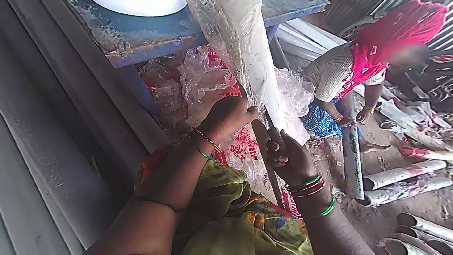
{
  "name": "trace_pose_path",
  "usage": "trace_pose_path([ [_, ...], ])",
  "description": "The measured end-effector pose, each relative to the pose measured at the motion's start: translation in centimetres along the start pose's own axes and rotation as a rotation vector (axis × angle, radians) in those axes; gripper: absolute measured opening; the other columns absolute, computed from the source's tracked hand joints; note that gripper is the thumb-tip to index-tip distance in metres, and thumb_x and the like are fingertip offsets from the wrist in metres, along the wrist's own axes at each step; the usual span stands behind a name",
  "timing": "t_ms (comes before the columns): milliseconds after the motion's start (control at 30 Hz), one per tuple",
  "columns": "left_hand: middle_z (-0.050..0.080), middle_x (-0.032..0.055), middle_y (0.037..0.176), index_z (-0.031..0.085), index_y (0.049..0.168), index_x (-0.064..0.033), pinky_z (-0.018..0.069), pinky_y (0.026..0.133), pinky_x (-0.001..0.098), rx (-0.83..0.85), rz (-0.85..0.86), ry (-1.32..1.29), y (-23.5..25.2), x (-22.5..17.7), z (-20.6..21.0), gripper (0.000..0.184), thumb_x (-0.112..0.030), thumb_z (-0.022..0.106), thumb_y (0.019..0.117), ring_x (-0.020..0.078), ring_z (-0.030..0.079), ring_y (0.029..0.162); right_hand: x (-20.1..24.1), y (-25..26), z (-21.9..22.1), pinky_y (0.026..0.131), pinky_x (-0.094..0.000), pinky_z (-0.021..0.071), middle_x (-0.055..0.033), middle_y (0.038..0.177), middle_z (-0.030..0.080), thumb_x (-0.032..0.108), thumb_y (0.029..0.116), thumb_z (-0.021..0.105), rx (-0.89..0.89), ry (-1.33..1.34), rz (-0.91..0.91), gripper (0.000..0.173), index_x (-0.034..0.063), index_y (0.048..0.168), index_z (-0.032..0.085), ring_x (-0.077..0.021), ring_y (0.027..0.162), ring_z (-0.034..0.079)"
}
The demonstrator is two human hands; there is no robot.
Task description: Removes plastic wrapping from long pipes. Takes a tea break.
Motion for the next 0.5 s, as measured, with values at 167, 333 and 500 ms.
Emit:
trace_pose_path([
  [167,0.057,0.0083,0.071,0.062,0.077,-0.0023,0.0445,0.07,0.0447,0.011,-0.024,-0.008,0.0,-0.4,-0.1,0.046,-0.032,0.047,0.1094,0.0219,0.058,0.071,0.3,1.1,0.5,0.038,-0.0088,0.0325,0.0066,0.063,0.049,0.037,0.1129,0.014,0.038,-0.035,-0.054,0.046,0.013,0.102,0.052,0.0041,0.039,0.036],
  [333,0.058,0.006,0.072,0.064,0.08,-0.0035,0.0453,0.069,0.0424,0.007,-0.02,-0.056,-0.1,-0.4,-0.1,0.043,-0.031,0.048,0.1093,0.0182,0.057,0.069,1.5,1.7,1.1,0.038,-0.0086,0.0303,0.0065,0.064,0.048,0.038,0.1128,0.019,0.048,-0.092,-0.056,0.044,0.0126,0.102,0.053,0.0043,0.039,0.034],
  [500,0.057,0.0037,0.07,0.063,0.077,-0.0058,0.0449,0.068,0.0406,0.002,0.004,-0.059,0.1,0.1,-0.1,0.041,-0.029,0.05,0.1081,0.0162,0.056,0.067,3.4,3.0,3.3,0.037,-0.0092,0.0307,0.0064,0.066,0.051,0.037,0.113,0.019,0.029,-0.117,-0.05,0.041,0.0132,0.103,0.051,0.004,0.039,0.035],
])
Point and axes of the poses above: each hand's wrist, its own y-axis towards the middle knuckle, its own z-axis out of the palm, x = y × z, the point moved 2 cm from there along y, towards the middle knuckle
